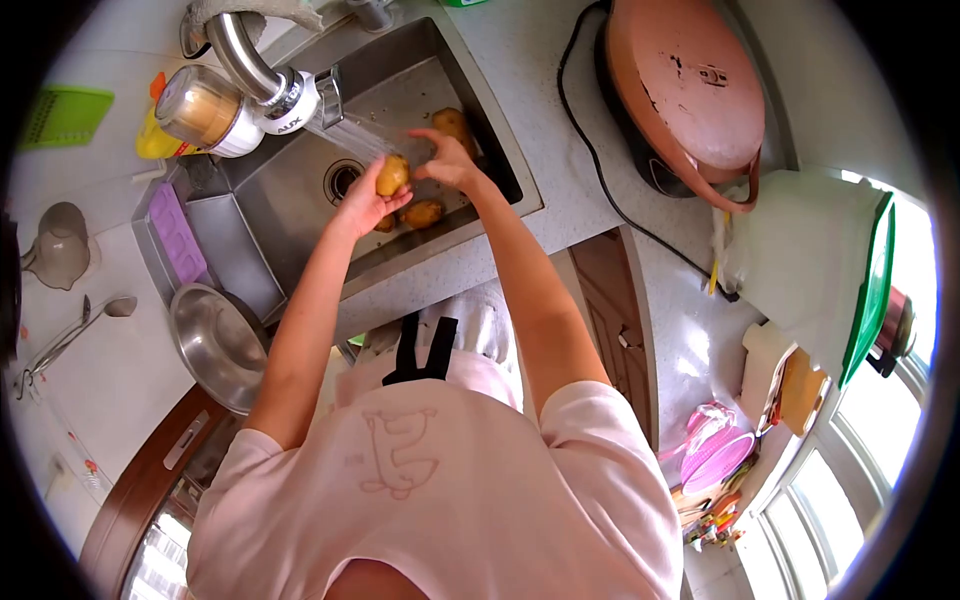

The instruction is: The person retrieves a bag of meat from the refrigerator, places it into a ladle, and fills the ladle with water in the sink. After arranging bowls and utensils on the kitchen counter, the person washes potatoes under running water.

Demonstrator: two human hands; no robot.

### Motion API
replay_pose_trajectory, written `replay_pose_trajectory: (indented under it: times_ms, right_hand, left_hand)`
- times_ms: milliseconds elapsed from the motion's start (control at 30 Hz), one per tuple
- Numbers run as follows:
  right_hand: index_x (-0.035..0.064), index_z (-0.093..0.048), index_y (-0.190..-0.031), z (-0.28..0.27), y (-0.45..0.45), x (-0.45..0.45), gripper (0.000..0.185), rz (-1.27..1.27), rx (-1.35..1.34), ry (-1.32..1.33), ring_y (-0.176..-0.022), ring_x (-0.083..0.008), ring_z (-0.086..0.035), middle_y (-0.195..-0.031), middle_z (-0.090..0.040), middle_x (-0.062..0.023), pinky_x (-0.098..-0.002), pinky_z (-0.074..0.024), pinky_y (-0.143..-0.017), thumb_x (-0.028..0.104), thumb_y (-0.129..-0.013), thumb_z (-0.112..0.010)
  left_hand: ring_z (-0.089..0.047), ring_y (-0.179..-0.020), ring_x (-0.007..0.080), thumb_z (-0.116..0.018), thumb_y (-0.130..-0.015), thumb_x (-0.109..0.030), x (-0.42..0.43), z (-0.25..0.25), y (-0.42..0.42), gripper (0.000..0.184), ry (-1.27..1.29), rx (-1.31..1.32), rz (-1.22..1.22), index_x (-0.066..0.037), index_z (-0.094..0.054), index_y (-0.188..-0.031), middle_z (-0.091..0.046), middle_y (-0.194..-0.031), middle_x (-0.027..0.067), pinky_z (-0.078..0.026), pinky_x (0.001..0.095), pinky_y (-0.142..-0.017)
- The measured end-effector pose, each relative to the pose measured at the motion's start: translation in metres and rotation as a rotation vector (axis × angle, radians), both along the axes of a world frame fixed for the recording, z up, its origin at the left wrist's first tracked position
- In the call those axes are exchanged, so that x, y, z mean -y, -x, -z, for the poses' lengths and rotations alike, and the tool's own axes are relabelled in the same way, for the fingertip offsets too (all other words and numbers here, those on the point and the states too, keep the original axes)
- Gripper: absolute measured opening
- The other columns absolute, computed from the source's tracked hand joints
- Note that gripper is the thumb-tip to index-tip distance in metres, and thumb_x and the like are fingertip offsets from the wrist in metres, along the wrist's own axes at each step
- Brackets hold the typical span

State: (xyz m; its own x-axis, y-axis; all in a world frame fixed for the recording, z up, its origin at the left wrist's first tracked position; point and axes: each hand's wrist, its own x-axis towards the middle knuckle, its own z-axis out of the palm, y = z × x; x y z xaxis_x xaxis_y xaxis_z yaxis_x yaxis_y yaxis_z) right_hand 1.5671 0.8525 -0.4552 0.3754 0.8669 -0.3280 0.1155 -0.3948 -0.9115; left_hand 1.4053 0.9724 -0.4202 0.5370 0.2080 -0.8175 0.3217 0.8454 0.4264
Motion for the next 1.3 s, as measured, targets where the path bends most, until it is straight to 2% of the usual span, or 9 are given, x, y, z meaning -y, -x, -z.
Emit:
replay_pose_trajectory:
  times_ms: [133,233,333,433,633,733,867,1100,1300]
  right_hand:
    - [0.0146,-0.045,-0.143,0.028,0.011,-0.007,0.088,0.217,0.705,0.395,-0.12,-0.0381,-0.05,-0.146,-0.04,-0.0179,-0.0445,-0.0426,-0.101,0.015,-0.062,-0.079]
    - [0.0171,-0.038,-0.146,0.06,0.021,-0.017,0.088,0.215,0.871,0.508,-0.118,-0.0404,-0.047,-0.147,-0.032,-0.0199,-0.05,-0.0444,-0.095,0.02,-0.067,-0.077]
    - [0.0174,-0.034,-0.147,0.058,0.015,-0.021,0.087,0.149,0.657,0.614,-0.119,-0.0442,-0.044,-0.149,-0.026,-0.024,-0.0522,-0.0449,-0.093,0.028,-0.071,-0.076]
    - [0.0105,-0.03,-0.148,0.036,0.005,-0.021,0.087,0.158,0.546,0.527,-0.114,-0.0433,-0.053,-0.141,-0.041,-0.0287,-0.0499,-0.0486,-0.091,0.03,-0.075,-0.074]
    - [-0.0033,-0.051,-0.132,-0.01,0.035,-0.032,0.069,0.24,0.212,-0.097,-0.096,-0.0328,-0.068,-0.103,-0.069,-0.0221,-0.0392,-0.0545,-0.082,0.03,-0.077,-0.076]
    - [-0.0084,-0.055,-0.127,-0.046,0.055,-0.042,0.07,0.302,-0.215,-0.158,-0.1,-0.0265,-0.068,-0.111,-0.068,-0.0228,-0.0365,-0.0541,-0.085,0.037,-0.077,-0.074]
    - [0.0003,-0.06,-0.121,-0.102,0.05,-0.041,0.047,0.372,-0.732,-0.068,-0.083,-0.0164,-0.064,-0.098,-0.066,-0.0077,-0.027,-0.0531,-0.067,0.032,-0.087,-0.067]
    - [0.0013,-0.062,-0.107,-0.127,0.007,-0.041,0.037,0.269,-1.266,0.106,-0.067,-0.0252,-0.067,-0.091,-0.066,-0.0123,-0.03,-0.0551,-0.049,0.031,-0.085,-0.064]
    - [-0.0051,-0.065,-0.094,-0.154,0.043,-0.053,0.045,0.901,-0.406,0.07,-0.073,-0.0339,-0.069,-0.092,-0.067,-0.0208,-0.0407,-0.0598,-0.056,0.038,-0.083,-0.066]
  left_hand:
    - [-0.061,-0.098,0.0226,-0.062,-0.097,-0.033,0.026,0.034,0.009,0.041,-0.315,-0.11,0.156,-0.006,-0.05,-0.125,-0.058,-0.111,0.0093,-0.06,0.0383,-0.075]
    - [-0.065,-0.094,0.0228,-0.061,-0.097,-0.023,0.033,0.044,0.015,0.04,-0.307,-0.119,0.226,-0.005,-0.049,-0.131,-0.056,-0.12,0.0096,-0.06,0.0345,-0.076]
    - [-0.068,-0.093,0.0233,-0.057,-0.099,-0.023,0.031,0.047,0.019,0.036,-0.325,-0.147,0.26,-0.004,-0.052,-0.13,-0.059,-0.118,0.0101,-0.059,0.0335,-0.078]
    - [-0.067,-0.093,0.0226,-0.055,-0.1,-0.025,0.019,0.048,0.019,0.032,-0.345,-0.113,0.188,-0.004,-0.056,-0.124,-0.062,-0.112,0.0095,-0.058,0.0337,-0.079]
    - [-0.06,-0.097,0.0158,-0.059,-0.098,-0.027,-0.005,0.015,-0.017,0.027,-0.192,0.185,-0.326,-0.01,-0.056,-0.119,-0.062,-0.105,0.0036,-0.052,0.033,-0.087]
    - [-0.06,-0.095,0.0155,-0.063,-0.095,-0.025,-0.016,-0.018,-0.028,0.03,-0.32,0.151,-0.409,-0.011,-0.055,-0.12,-0.061,-0.104,0.002,-0.051,0.0322,-0.088]
    - [-0.062,-0.099,0.018,-0.067,-0.089,-0.025,-0.041,-0.011,-0.017,0.038,-0.198,0.291,-0.467,-0.011,-0.055,-0.122,-0.063,-0.111,0.0028,-0.052,0.0358,-0.085]
    - [-0.063,-0.097,0.0157,-0.063,-0.093,-0.029,-0.041,-0.05,-0.017,0.026,-0.103,0.393,-0.318,-0.01,-0.062,-0.111,-0.065,-0.11,0.0012,-0.051,0.0364,-0.087]
    - [-0.061,-0.093,0.0133,-0.058,-0.099,-0.032,-0.016,-0.051,-0.035,0.028,-0.485,0.273,-0.541,-0.005,-0.061,-0.104,-0.063,-0.101,0.0037,-0.051,0.0322,-0.08]
